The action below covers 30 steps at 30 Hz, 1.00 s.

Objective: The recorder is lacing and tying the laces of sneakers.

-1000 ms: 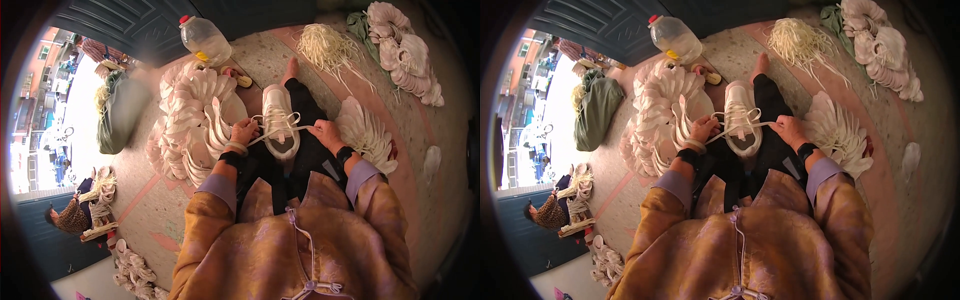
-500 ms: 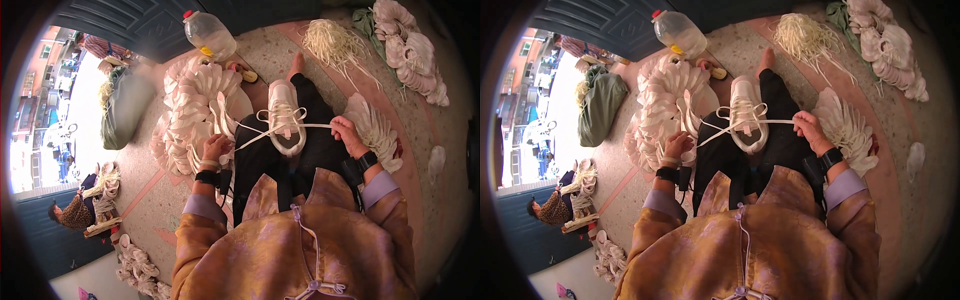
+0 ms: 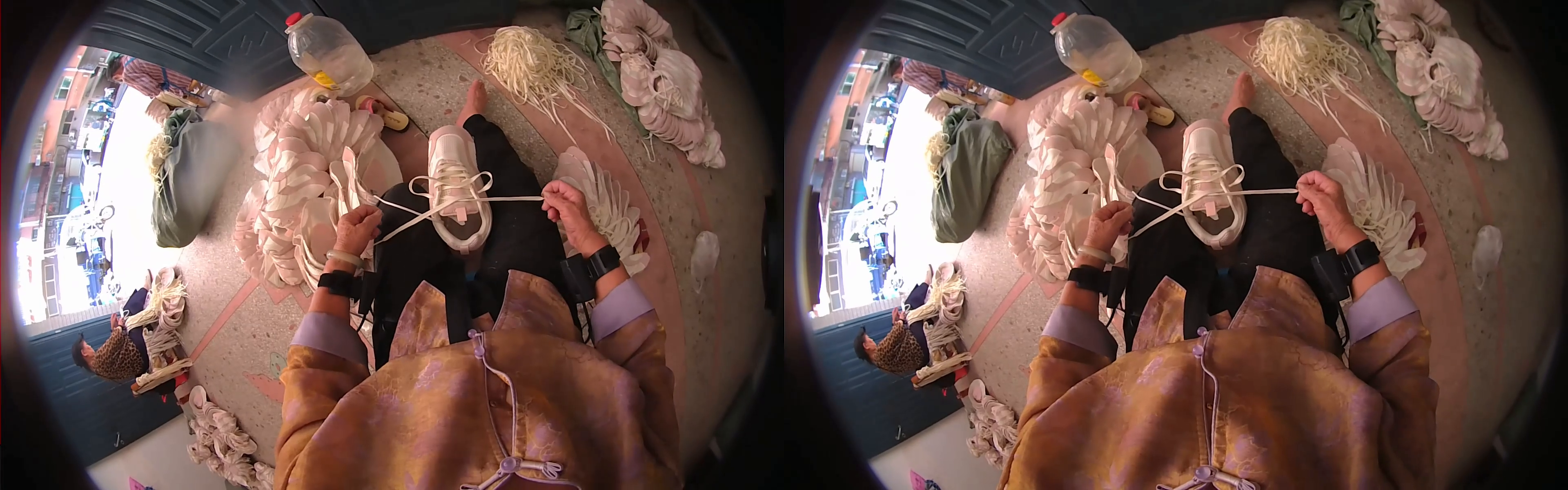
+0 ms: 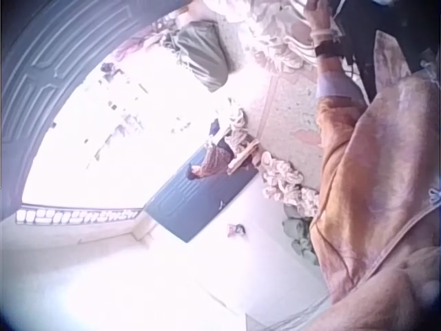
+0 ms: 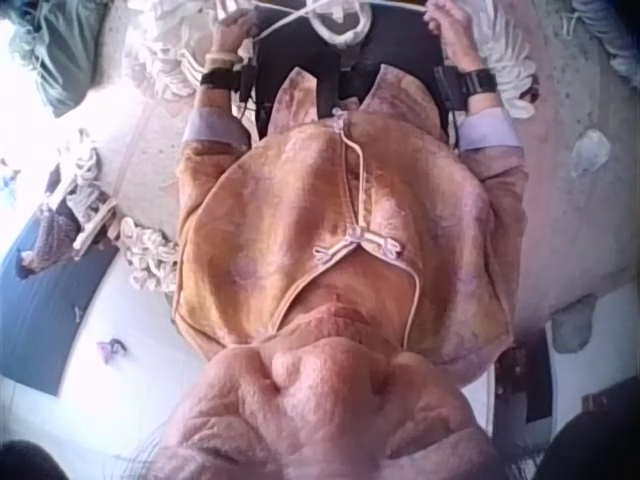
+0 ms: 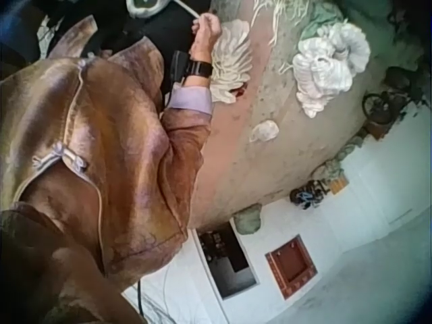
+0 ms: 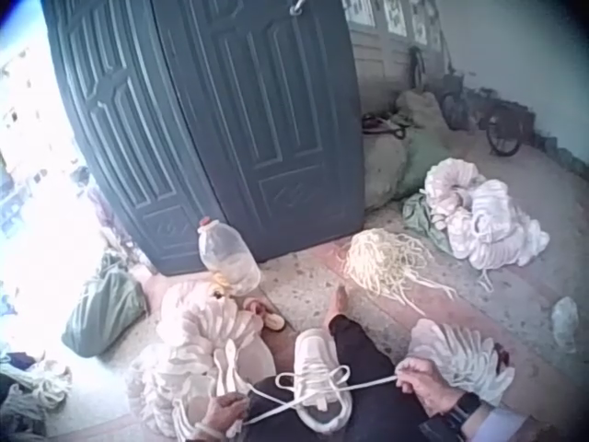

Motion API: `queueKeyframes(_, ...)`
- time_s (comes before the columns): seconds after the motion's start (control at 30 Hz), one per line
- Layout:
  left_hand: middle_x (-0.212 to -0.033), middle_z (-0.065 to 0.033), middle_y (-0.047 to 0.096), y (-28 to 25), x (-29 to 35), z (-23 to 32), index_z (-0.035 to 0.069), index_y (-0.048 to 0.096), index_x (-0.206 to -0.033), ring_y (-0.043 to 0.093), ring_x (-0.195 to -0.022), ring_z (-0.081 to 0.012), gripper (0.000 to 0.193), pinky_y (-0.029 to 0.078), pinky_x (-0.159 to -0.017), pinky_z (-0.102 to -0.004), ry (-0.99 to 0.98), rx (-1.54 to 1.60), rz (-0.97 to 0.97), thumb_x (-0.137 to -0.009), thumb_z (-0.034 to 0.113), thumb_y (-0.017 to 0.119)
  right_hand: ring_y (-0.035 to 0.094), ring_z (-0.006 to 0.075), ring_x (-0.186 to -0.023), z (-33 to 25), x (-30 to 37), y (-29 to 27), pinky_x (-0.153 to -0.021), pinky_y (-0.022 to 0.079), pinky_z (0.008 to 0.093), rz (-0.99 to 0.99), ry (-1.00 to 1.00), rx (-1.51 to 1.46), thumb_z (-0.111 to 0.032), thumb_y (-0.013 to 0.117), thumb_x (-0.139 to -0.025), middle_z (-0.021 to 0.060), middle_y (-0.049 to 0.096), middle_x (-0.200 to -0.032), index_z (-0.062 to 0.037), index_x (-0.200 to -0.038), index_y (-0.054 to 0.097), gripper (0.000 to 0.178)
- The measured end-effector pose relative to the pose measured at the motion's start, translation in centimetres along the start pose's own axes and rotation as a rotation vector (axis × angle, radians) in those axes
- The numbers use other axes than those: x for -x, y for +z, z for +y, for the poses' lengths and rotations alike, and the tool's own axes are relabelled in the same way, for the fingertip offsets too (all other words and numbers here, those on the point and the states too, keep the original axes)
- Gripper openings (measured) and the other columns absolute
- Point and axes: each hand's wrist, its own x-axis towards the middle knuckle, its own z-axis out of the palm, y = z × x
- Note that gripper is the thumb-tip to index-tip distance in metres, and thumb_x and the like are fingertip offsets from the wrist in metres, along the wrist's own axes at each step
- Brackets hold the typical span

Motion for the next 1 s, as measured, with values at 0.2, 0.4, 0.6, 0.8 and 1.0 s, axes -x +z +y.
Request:
queueKeyframes(0.2, -0.060, 0.0021, 0.053, -0.5, -0.2, -0.9, 0.004, 0.062, -0.074, 0.046, -0.049, -0.0054, 0.012, 0.037, -0.045, -0.0193, -0.057, 0.005, -0.125, -0.079, 0.015, 0.061, 0.047, 0.0045, -0.054, -0.1, -0.3, -0.4, -0.049, 0.037, 0.0172, 0.015, -0.033, -0.013, -0.014, 0.053, -0.084, -0.0005, 0.055, -0.066, -0.0078, -0.084, 0.057, 0.007)
queueKeyframes(0.4, -0.059, 0.0024, 0.053, -0.3, -0.1, -0.9, 0.004, 0.063, -0.073, 0.046, -0.050, -0.0051, 0.011, 0.037, -0.046, -0.0190, -0.070, -0.013, -0.107, -0.078, 0.014, 0.062, 0.047, 0.0047, -0.055, -0.3, -0.6, -0.2, -0.050, 0.038, 0.0174, 0.071, -0.039, -0.030, -0.015, 0.054, -0.084, -0.0002, 0.055, -0.067, -0.0079, -0.084, 0.057, 0.008)
queueKeyframes(0.6, -0.060, 0.0025, 0.053, -0.7, 0.1, -1.6, 0.004, 0.063, -0.076, 0.047, -0.050, -0.0055, 0.010, 0.037, -0.046, -0.0189, -0.071, 0.002, -0.101, -0.078, 0.014, 0.062, 0.047, 0.0044, -0.056, -1.3, -0.8, 0.1, -0.051, 0.037, 0.0174, 0.053, -0.094, -0.078, -0.015, 0.054, -0.084, -0.0002, 0.056, -0.069, -0.0086, -0.085, 0.058, 0.008)
queueKeyframes(0.8, -0.061, 0.0023, 0.053, -0.6, 0.5, -1.6, 0.005, 0.062, -0.078, 0.047, -0.048, -0.0063, 0.007, 0.038, -0.045, -0.0190, -0.106, 0.022, -0.096, -0.079, 0.012, 0.060, 0.048, 0.0043, -0.056, -0.5, -0.7, -0.4, -0.050, 0.037, 0.0173, 0.113, -0.076, -0.088, -0.014, 0.054, -0.084, -0.0006, 0.056, -0.070, -0.0093, -0.086, 0.058, 0.006)
queueKeyframes(1.0, -0.061, 0.0016, 0.054, -1.6, 1.7, -2.0, 0.006, 0.060, -0.078, 0.049, -0.048, -0.0075, 0.007, 0.039, -0.045, -0.0203, -0.157, -0.051, -0.074, -0.081, 0.012, 0.058, 0.049, 0.0045, -0.056, 0.9, -1.0, -0.8, -0.050, 0.038, 0.0175, 0.252, -0.069, -0.143, -0.011, 0.053, -0.084, -0.0008, 0.057, -0.072, -0.0092, -0.087, 0.057, 0.005)
